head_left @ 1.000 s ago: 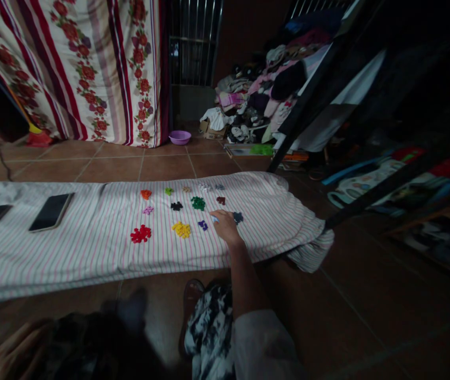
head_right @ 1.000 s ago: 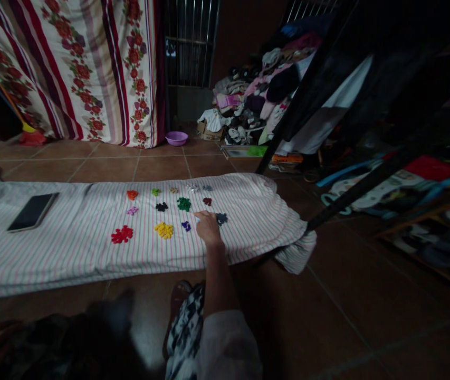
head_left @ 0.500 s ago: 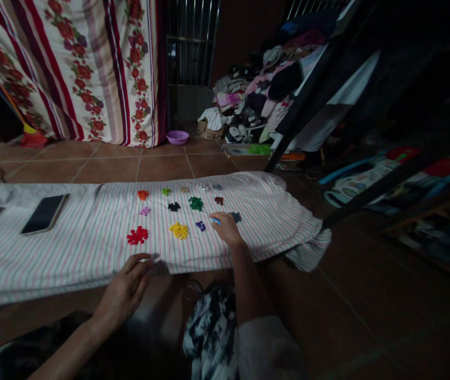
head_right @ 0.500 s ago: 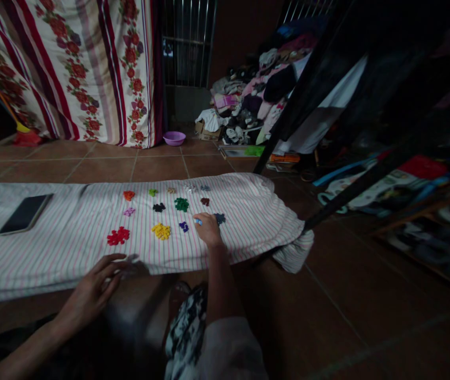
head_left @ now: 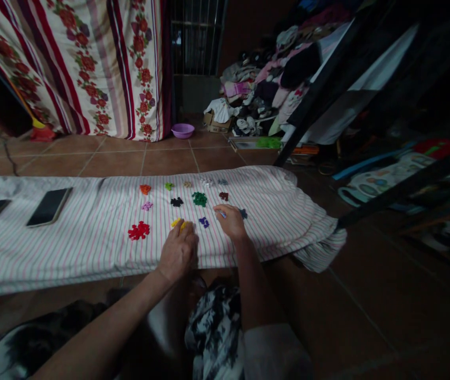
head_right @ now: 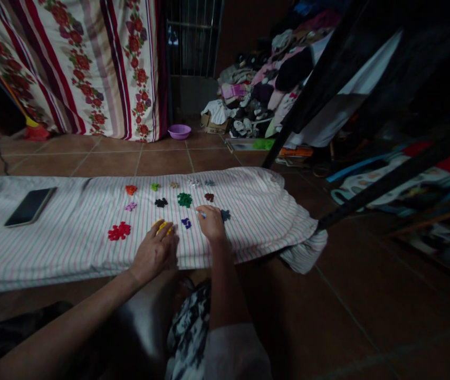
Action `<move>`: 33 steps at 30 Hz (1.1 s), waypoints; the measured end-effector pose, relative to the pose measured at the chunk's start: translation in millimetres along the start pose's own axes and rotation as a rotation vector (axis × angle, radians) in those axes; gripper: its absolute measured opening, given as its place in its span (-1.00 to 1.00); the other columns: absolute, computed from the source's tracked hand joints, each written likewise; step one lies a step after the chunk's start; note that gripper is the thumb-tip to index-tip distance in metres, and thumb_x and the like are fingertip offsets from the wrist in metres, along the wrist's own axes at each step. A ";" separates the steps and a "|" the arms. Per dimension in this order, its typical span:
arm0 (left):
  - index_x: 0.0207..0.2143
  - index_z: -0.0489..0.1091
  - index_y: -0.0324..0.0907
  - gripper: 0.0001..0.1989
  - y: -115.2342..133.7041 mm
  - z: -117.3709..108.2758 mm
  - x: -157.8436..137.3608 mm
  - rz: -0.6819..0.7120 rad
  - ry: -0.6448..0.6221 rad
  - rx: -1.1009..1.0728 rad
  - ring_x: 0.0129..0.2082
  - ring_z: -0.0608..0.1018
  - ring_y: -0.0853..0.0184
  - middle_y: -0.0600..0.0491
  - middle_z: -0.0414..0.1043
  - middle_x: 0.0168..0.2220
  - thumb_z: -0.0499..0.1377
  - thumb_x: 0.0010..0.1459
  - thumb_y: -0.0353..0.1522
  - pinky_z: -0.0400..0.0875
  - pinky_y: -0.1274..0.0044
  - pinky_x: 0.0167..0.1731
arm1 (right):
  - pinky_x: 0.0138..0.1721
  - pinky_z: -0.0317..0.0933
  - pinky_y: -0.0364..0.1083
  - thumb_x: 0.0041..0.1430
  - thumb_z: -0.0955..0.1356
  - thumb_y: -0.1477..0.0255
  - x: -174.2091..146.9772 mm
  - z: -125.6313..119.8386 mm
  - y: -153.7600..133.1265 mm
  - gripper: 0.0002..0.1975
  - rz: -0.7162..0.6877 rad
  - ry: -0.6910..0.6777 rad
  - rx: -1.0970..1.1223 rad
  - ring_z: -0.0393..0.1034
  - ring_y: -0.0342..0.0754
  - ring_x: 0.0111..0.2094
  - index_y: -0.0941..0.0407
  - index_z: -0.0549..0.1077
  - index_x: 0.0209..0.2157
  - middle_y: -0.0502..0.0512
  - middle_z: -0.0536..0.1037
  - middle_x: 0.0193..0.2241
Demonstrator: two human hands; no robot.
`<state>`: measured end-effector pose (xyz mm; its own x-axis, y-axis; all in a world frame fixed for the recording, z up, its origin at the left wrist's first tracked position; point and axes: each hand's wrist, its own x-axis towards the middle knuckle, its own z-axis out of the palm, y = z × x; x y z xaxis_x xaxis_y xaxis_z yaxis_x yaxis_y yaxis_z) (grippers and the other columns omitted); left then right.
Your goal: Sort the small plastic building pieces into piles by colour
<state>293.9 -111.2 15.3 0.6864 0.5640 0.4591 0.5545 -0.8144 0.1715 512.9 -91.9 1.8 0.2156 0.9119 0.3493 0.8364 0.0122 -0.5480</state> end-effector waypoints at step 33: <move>-0.19 0.38 -0.14 -0.82 -39.5 34.4 25.4 -0.160 -0.023 -0.026 -0.12 0.33 0.21 -0.05 0.34 -0.19 0.04 0.18 -0.38 0.30 0.31 -0.10 | -0.02 0.10 -0.03 0.03 0.38 0.57 -0.2 24.9 -43.5 -0.83 -0.106 -0.316 -0.069 0.34 -0.05 -0.13 0.10 0.52 -0.30 0.08 0.50 -0.23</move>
<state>305.6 -60.0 -9.8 0.6011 0.6897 0.4037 0.6453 -0.7169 0.2639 463.9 -82.4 6.6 -0.0320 0.9892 0.1432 0.8804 0.0957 -0.4645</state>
